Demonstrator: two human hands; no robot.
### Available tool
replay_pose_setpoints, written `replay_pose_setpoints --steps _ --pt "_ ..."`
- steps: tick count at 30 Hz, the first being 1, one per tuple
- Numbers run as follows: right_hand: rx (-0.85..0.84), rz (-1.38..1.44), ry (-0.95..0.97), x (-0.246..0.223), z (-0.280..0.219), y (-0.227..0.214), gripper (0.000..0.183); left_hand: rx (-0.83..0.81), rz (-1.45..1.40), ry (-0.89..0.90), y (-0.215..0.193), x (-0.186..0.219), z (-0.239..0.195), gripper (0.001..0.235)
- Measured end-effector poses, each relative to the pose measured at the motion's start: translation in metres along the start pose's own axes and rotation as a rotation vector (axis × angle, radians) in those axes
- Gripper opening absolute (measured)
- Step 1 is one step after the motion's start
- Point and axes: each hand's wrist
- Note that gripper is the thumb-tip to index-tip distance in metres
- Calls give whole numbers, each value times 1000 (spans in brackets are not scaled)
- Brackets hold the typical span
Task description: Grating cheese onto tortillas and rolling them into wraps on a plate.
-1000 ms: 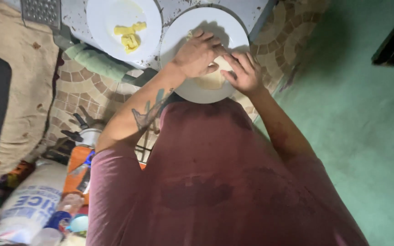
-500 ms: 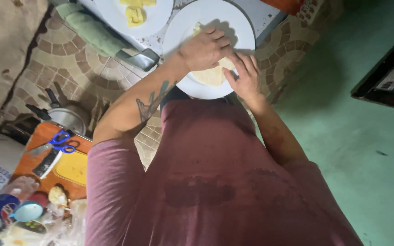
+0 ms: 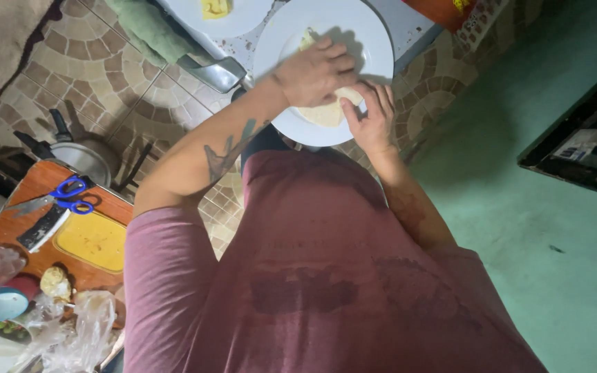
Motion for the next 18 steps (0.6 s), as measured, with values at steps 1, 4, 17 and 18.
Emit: replay_pose_setpoints --steps 1,4,17,18 --pt "-5 -14 3 -1 0 -1 23 -37 -142 -70 -4 -3 1 41" --pt "-6 -45 -23 -2 0 0 23 -71 -240 -145 -3 -8 -4 39" --pt "17 96 -4 -12 2 -2 24 277 139 51 -17 10 -13 9" --pt "17 98 -7 -12 0 -1 24 277 142 50 -11 9 -18 9"
Point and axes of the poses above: each hand's wrist, its own z-axis towards the middle knuckle, its own y-axis out of the palm, x = y × z, and after that the axes turned 11 degrees about x, right-handed
